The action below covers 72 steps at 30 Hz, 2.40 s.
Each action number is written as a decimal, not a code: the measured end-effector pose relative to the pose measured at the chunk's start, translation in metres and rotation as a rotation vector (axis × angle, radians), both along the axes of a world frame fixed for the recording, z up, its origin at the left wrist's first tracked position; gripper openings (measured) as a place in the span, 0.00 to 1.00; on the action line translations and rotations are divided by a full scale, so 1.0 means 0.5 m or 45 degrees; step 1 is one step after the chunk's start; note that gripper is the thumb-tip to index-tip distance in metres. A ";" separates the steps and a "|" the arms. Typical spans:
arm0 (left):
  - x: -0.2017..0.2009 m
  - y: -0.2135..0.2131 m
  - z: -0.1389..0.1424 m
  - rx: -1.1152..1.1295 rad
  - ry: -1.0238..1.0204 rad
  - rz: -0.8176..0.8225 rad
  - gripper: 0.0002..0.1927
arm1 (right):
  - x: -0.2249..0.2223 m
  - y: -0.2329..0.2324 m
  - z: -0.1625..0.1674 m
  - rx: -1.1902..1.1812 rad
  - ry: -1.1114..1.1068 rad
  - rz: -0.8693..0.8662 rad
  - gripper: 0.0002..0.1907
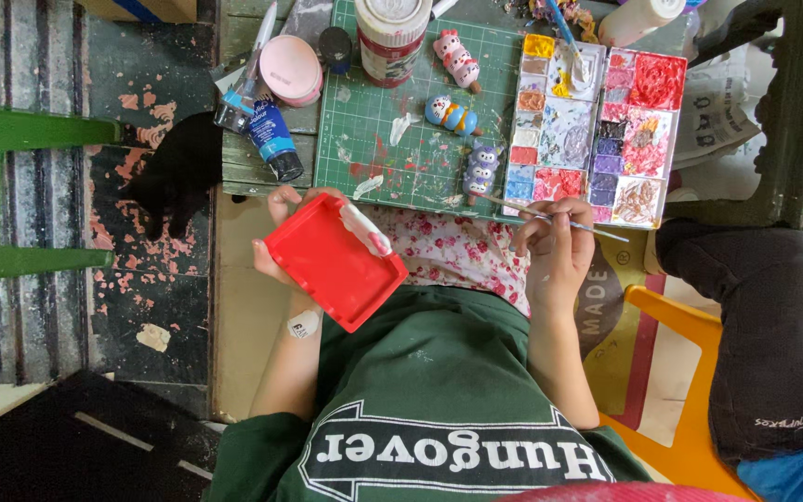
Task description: The person paints a small red ceramic object with white paint using a brush. They repeatedly dip the brush into a water container and reload paint from a palette. A black cat enters the scene and the person briefly pets it before resuming painting.
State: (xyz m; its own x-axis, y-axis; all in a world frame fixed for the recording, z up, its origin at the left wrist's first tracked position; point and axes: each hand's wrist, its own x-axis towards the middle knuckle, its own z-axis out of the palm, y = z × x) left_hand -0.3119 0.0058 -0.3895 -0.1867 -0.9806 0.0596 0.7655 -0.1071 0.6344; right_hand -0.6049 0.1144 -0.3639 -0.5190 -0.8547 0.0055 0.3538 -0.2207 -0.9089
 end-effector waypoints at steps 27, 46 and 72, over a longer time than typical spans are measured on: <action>-0.015 -0.001 0.027 -0.141 -0.805 0.168 0.35 | 0.006 0.002 -0.008 0.101 0.096 0.082 0.04; -0.039 0.034 0.038 -0.348 -0.992 0.259 0.45 | 0.055 0.025 0.001 0.200 0.180 0.218 0.05; -0.046 0.054 0.016 -0.421 -0.986 0.215 0.43 | 0.064 0.014 0.021 0.220 0.161 0.177 0.05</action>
